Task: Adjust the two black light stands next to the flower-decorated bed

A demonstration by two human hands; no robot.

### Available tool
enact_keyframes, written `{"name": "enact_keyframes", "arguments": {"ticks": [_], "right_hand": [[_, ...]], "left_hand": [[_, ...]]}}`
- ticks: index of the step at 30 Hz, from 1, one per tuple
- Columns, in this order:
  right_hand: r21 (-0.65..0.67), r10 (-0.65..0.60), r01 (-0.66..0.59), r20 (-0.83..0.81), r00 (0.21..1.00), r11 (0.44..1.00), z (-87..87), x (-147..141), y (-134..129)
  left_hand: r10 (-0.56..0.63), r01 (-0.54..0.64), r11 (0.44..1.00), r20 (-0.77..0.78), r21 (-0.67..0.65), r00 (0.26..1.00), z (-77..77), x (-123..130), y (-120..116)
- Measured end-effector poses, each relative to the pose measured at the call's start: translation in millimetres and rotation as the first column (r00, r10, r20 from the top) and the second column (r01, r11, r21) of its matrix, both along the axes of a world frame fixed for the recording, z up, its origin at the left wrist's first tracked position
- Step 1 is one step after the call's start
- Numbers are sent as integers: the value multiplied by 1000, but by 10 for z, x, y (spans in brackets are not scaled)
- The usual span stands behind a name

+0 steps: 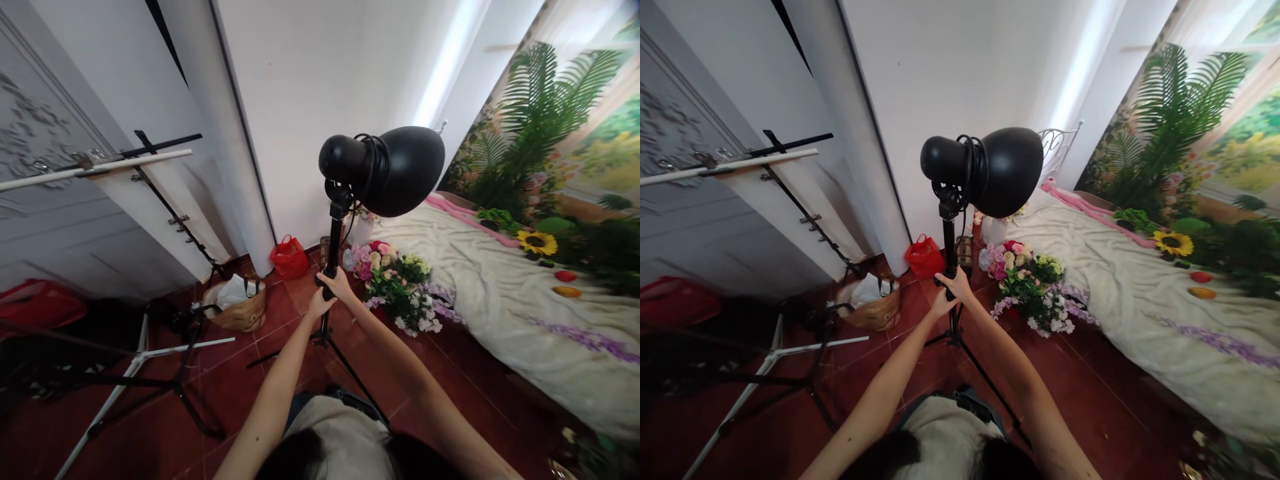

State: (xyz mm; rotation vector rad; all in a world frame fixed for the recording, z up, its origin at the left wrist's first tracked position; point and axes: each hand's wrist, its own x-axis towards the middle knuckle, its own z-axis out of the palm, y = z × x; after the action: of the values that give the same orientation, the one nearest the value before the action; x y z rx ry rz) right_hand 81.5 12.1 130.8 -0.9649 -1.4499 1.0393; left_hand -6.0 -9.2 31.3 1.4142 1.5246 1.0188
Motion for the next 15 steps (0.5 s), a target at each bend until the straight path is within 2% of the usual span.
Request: {"name": "enact_keyframes", "arguments": {"ticks": [6, 10, 15], "right_hand": [[-1, 51, -51, 13, 999, 999, -36, 32, 36], [4, 91, -91, 62, 994, 996, -93, 55, 73], [47, 88, -97, 159, 983, 994, -98, 157, 71]], "left_hand": [[82, -82, 996, -22, -32, 996, 26, 67, -23], [123, -137, 987, -150, -85, 981, 69, 108, 1], [99, -136, 986, -319, -97, 942, 110, 112, -9]]}}
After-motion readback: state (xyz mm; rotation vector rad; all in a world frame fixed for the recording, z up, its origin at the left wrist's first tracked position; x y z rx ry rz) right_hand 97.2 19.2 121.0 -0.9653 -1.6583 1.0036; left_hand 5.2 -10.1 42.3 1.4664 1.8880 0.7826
